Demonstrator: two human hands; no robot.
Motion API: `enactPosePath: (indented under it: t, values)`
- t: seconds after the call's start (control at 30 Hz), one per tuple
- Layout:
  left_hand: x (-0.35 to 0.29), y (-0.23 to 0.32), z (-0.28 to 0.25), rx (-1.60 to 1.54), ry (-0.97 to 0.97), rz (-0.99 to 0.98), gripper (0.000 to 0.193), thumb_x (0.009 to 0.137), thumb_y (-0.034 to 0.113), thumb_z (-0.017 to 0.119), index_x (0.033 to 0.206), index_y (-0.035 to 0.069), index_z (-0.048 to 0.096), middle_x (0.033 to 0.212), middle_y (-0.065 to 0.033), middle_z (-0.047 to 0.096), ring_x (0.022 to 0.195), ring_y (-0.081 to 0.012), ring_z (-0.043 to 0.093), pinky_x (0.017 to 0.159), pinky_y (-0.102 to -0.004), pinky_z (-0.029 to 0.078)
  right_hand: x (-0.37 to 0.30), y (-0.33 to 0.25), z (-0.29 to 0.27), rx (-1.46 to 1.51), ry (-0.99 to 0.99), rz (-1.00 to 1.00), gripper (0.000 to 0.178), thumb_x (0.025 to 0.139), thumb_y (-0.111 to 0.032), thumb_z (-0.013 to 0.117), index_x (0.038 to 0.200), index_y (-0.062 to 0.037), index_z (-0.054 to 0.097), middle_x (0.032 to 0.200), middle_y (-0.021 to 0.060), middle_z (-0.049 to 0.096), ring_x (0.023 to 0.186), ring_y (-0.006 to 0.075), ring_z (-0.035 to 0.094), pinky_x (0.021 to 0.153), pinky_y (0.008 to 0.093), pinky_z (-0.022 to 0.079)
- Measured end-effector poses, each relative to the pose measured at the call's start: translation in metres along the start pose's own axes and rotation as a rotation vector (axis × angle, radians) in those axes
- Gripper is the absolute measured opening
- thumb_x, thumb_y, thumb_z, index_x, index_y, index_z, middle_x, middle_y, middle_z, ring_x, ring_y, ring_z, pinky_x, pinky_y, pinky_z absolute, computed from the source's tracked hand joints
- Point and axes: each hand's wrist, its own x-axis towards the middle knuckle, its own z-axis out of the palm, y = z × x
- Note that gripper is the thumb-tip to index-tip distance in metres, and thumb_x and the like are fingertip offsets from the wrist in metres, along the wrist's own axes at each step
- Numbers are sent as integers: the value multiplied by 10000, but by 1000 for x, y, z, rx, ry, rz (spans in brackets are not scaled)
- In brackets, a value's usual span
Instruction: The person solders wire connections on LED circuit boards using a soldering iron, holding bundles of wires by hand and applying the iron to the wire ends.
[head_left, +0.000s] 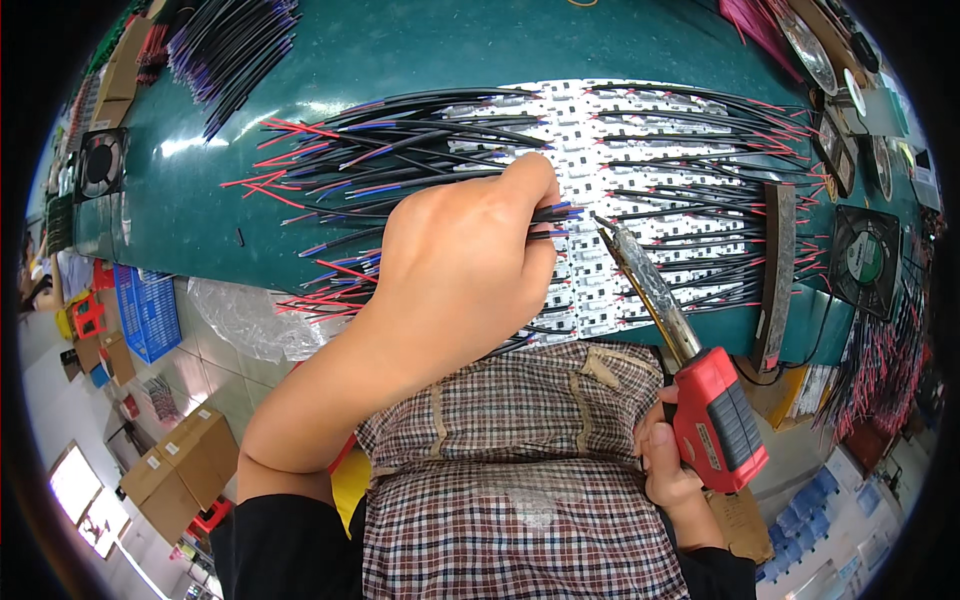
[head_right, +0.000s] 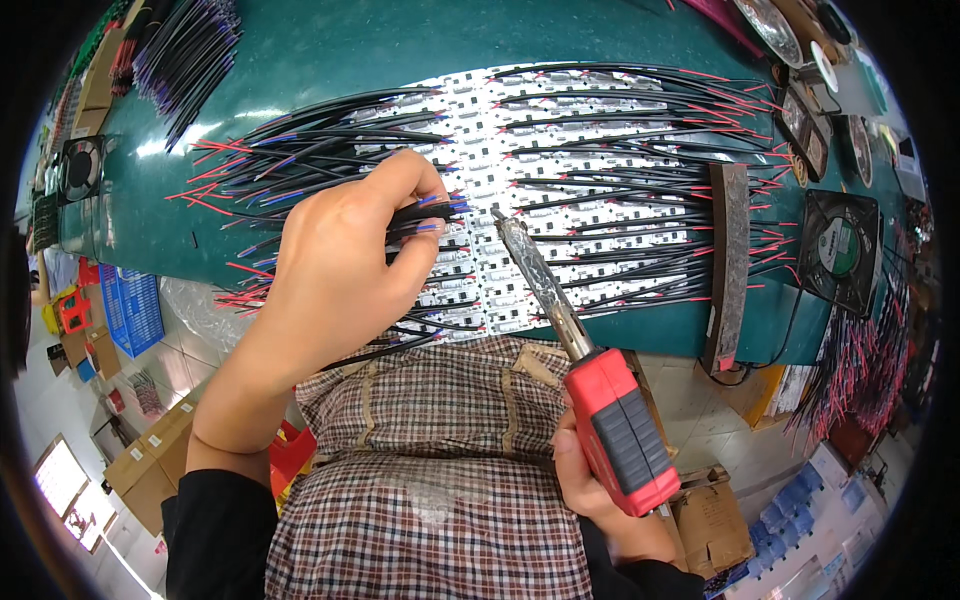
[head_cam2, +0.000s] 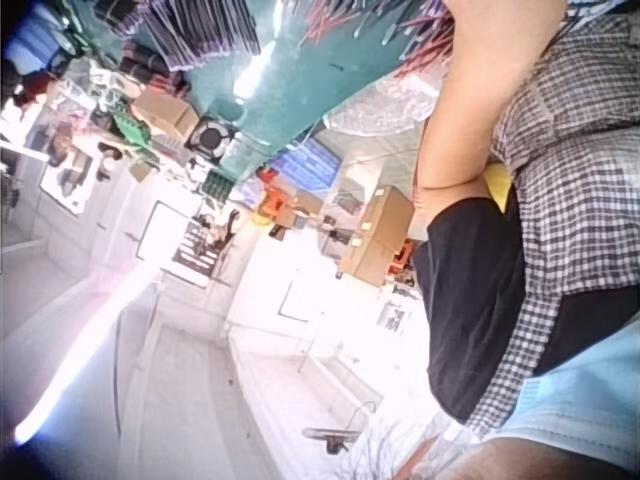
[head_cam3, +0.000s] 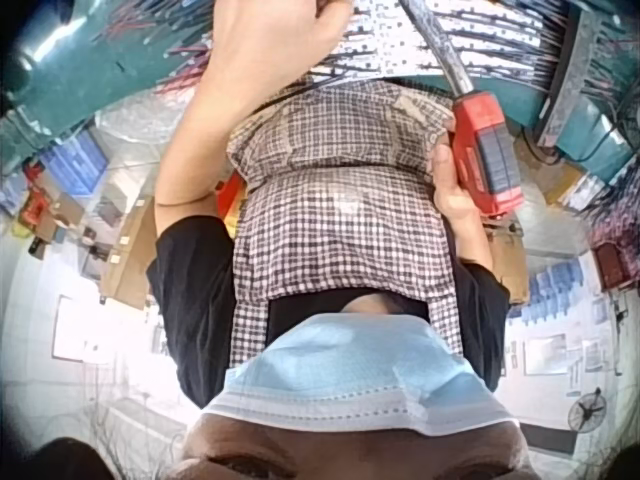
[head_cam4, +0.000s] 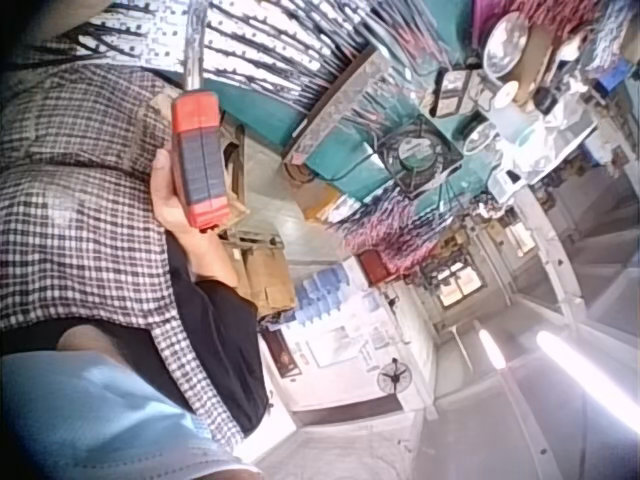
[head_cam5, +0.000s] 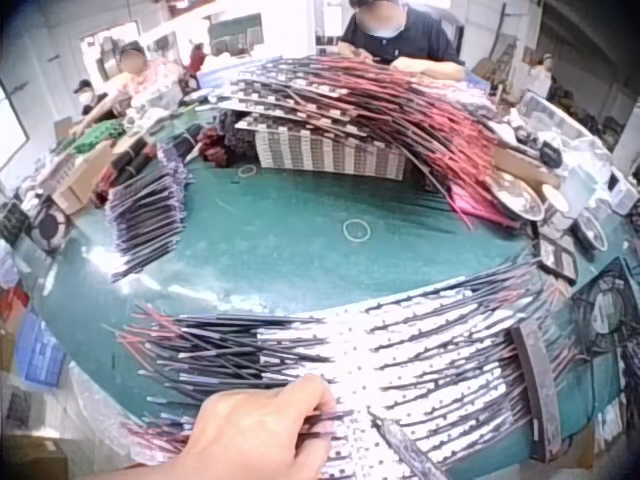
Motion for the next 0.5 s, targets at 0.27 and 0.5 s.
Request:
enactPosePath:
  t: [0.27,0.5]
  values:
    - [3,0,1,-44,-27,-69,173,810,54,640,969,43,573,755,-109,658,628,-299,636,613,-383,483,2,-1,1,16,17,9,374,1032,-222,546,1307,9,442,743,33,500,517,70,418,539,255,434]
    - [5,-3,2,-35,-29,-111,226,772,116,664,954,-6,606,749,-171,688,686,-372,677,648,-464,530,3,0,2,22,21,-13,364,1031,-201,539,1306,13,435,739,35,493,511,68,406,536,258,434]
